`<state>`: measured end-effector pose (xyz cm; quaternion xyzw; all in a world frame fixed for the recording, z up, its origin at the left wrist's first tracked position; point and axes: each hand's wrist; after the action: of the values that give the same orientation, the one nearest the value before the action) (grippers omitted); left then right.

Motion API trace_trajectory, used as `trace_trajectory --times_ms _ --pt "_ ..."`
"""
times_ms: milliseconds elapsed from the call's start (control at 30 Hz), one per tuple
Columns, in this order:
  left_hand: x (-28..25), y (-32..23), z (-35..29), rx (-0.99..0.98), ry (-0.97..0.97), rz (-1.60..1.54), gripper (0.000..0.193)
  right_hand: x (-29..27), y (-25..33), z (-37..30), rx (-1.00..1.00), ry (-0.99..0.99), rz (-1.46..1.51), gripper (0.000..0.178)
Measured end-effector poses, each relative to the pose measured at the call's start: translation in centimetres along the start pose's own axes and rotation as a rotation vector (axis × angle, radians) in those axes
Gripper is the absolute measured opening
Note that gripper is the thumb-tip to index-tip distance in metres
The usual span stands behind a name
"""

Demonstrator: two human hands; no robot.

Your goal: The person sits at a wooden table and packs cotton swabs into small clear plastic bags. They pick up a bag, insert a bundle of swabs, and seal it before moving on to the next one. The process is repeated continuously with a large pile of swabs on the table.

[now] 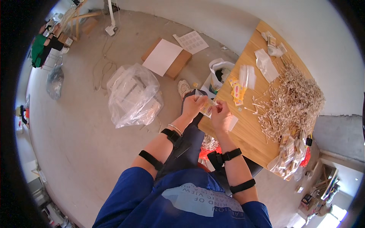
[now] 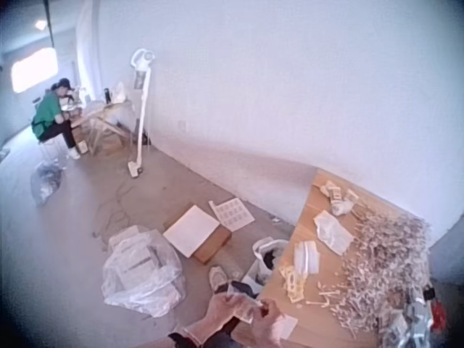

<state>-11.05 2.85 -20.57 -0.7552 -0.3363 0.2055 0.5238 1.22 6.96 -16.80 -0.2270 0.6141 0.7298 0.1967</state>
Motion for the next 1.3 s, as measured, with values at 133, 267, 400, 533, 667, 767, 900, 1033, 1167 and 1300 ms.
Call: trace_trajectory --times_ms 133,267,400,533,667,767,900,1033,1167,1300 --pt "0.3 -0.6 -0.1 -0.026 0.028 0.062 0.033 -0.2 -0.1 -0.1 0.045 0.046 0.000 0.019" --pt "-0.2 -0.1 0.1 -0.015 0.011 0.100 0.034 0.8 -0.4 -0.6 -0.111 -0.009 -0.057 0.021" --pt "0.0 -0.2 0.1 -0.044 -0.028 0.066 0.035 -0.8 -1.4 0.2 -0.138 -0.110 -0.101 0.026" --pt "-0.5 -0.5 0.4 -0.043 0.004 0.137 0.036 -5.6 -5.2 3.7 -0.166 -0.264 -0.477 0.036" --pt "-0.7 -2.1 0.0 -0.073 -0.012 0.194 0.038 -9.5 -7.6 6.2 -0.250 -0.280 -0.618 0.043" --pt "-1.6 -2.0 0.6 0.052 -0.099 0.341 0.039 -10.8 -8.8 6.7 -0.273 -0.151 -0.567 0.036" --pt "-3.5 0.8 1.7 0.651 -0.456 0.614 0.040 -10.1 -9.9 4.8 -0.328 -0.240 -0.463 0.026" --pt "-1.1 -3.6 -1.9 1.012 -0.233 0.793 0.045 -10.8 -10.8 2.6 -0.360 -0.304 -0.429 0.017" --pt "2.1 -2.8 -5.5 1.074 0.157 0.731 0.047 -11.0 -10.5 0.3 -0.401 -0.268 -0.417 0.016" --pt "4.7 -0.5 -7.2 1.082 0.393 0.698 0.050 -10.6 -9.6 -1.9 -0.417 -0.242 -0.376 0.018"
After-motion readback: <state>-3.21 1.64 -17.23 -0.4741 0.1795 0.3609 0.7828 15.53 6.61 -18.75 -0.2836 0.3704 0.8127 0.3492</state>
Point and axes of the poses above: each hand's wrist, its own z-axis towards the middle knuckle, its own x-axis out of the palm, y = z × x, and after that the axes turned 11 degrees about -y, right-handed
